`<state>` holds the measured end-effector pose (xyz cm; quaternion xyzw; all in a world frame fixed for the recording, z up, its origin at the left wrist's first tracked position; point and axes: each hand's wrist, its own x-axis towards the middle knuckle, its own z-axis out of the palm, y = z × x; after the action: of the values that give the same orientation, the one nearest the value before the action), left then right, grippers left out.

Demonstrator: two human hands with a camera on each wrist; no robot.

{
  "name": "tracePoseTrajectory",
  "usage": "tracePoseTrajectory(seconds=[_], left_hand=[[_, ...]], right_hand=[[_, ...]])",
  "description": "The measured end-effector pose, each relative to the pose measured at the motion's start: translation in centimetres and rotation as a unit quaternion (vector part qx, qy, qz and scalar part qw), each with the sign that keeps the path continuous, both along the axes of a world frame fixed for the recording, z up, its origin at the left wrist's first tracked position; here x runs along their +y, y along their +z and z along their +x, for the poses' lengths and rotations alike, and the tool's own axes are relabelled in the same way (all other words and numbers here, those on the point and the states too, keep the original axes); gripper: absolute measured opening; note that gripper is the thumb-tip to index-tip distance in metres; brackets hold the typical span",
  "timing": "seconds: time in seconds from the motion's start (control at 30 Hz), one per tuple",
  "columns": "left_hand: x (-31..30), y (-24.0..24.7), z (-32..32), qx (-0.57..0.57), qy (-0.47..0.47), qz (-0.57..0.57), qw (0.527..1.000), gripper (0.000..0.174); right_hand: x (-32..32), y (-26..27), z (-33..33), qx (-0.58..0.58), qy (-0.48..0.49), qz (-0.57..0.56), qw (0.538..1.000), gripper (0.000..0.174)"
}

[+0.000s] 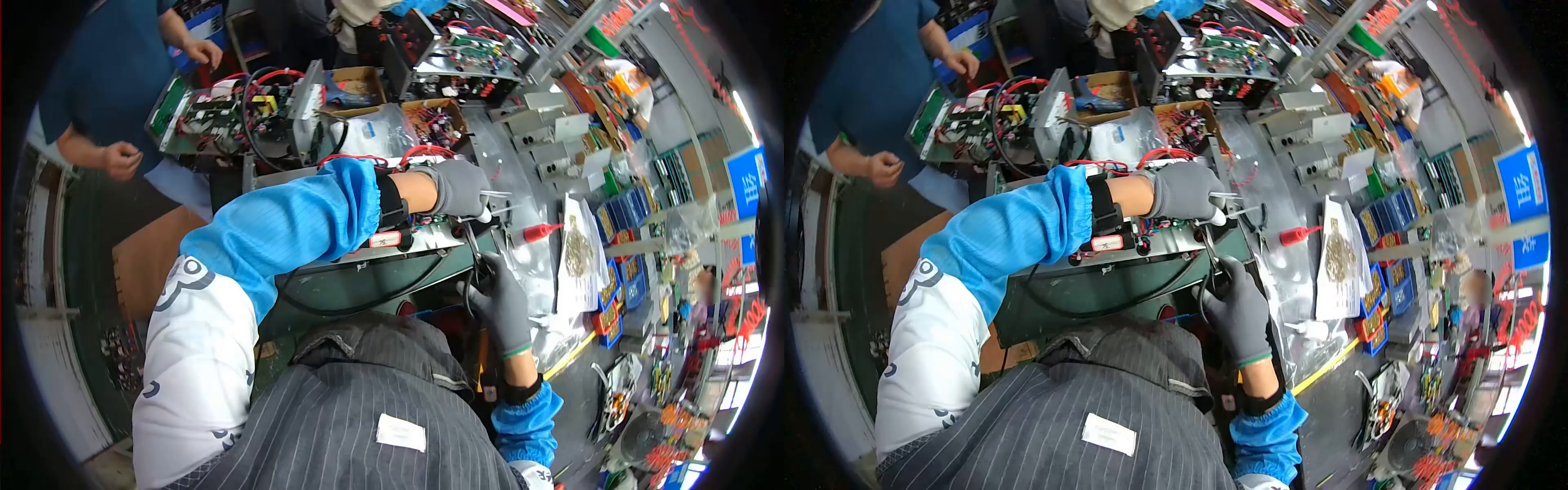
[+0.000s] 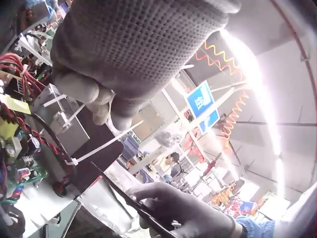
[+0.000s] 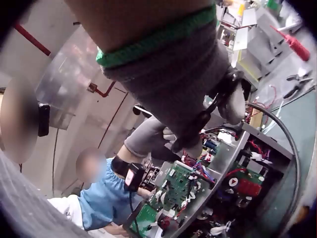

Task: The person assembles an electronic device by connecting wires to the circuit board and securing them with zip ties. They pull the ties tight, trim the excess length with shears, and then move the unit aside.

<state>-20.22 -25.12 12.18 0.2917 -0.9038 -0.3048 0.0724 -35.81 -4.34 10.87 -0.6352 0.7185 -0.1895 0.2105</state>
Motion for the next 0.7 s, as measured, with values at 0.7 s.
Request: tracePoseTrajectory(seconds=[0.7], left_hand=[[0.6,-0.9,-1.8,0.099,0.046,0.002,0.994,0.021]], right_hand=[[-2.8,-3.5,-1.6,0.086,0.078,-0.089,0.989,0.06]])
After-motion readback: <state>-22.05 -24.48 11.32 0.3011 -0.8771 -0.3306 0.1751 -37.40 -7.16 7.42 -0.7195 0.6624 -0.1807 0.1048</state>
